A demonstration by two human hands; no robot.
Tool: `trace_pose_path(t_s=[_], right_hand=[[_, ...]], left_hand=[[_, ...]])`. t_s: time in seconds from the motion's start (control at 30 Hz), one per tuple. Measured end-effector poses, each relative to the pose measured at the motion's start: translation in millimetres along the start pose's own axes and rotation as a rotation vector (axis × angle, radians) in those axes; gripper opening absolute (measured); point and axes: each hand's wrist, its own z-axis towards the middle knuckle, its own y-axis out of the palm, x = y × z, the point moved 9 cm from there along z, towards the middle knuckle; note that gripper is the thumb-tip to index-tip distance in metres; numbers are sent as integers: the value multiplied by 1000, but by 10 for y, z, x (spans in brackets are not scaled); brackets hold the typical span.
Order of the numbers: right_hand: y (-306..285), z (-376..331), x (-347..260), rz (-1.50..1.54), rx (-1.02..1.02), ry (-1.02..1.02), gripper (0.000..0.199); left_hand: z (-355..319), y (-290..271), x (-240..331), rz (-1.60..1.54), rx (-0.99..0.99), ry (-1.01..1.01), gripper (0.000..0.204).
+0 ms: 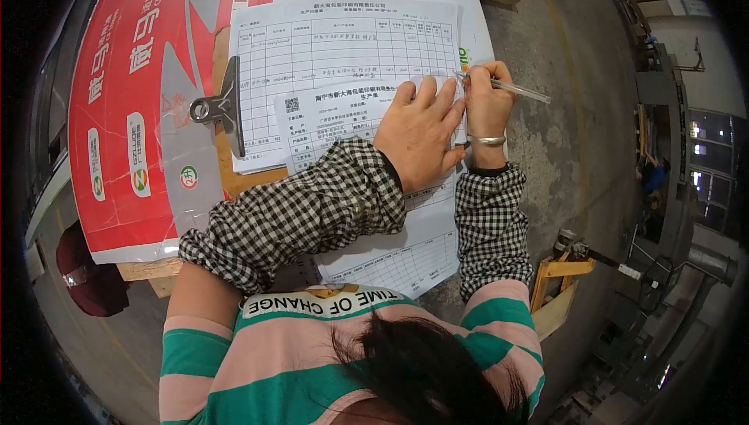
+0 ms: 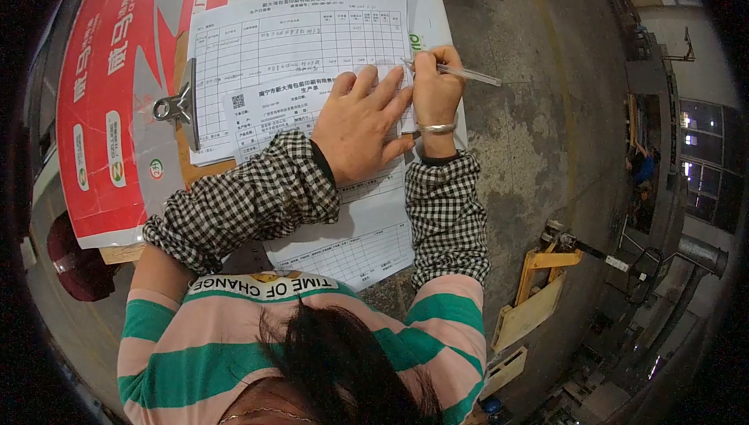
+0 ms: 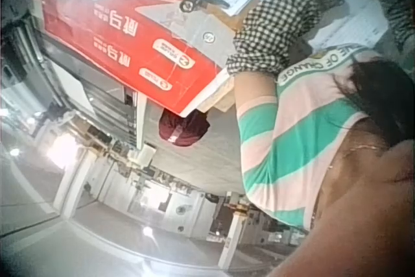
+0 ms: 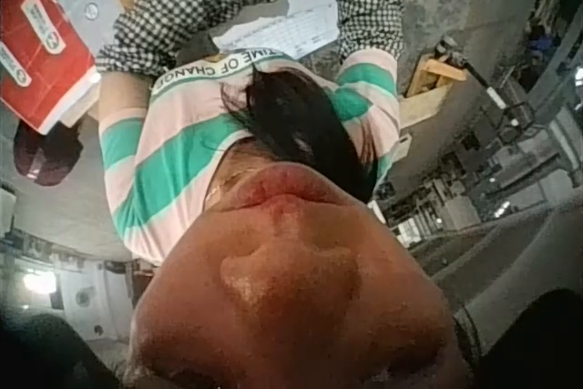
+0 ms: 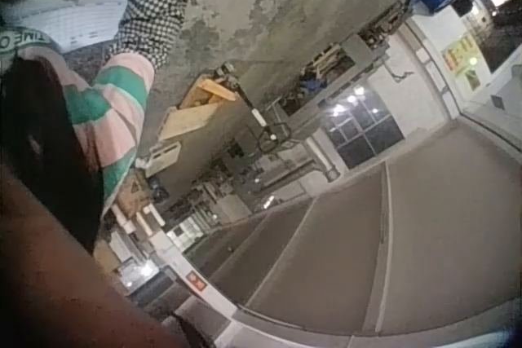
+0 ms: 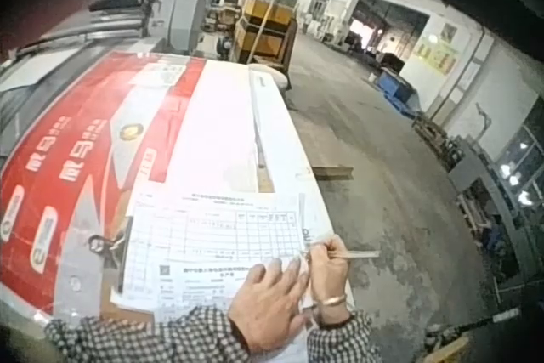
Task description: Recorder writes data on a production process tracking card on a clipboard and then organizes paper sheets.
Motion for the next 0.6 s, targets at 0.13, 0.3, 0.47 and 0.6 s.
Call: trace_pose_path(t_s=[0.13,0.3,0.47,0.6], right_hand=[[-31,17,61,51,33,51,10],[52,-25,55,194,30,131,12],[-349,-29,-359,15,192,15,28],[-522,-294,-360,87,3,175,31]], left_hand=[[16,-15,-1,12,-4,-6,61],[-41,-28,-54,16,4,-14,60],[-61,-41,11,-54,77,31,56],[-65,-145,-84,-102,164,-15,46]])
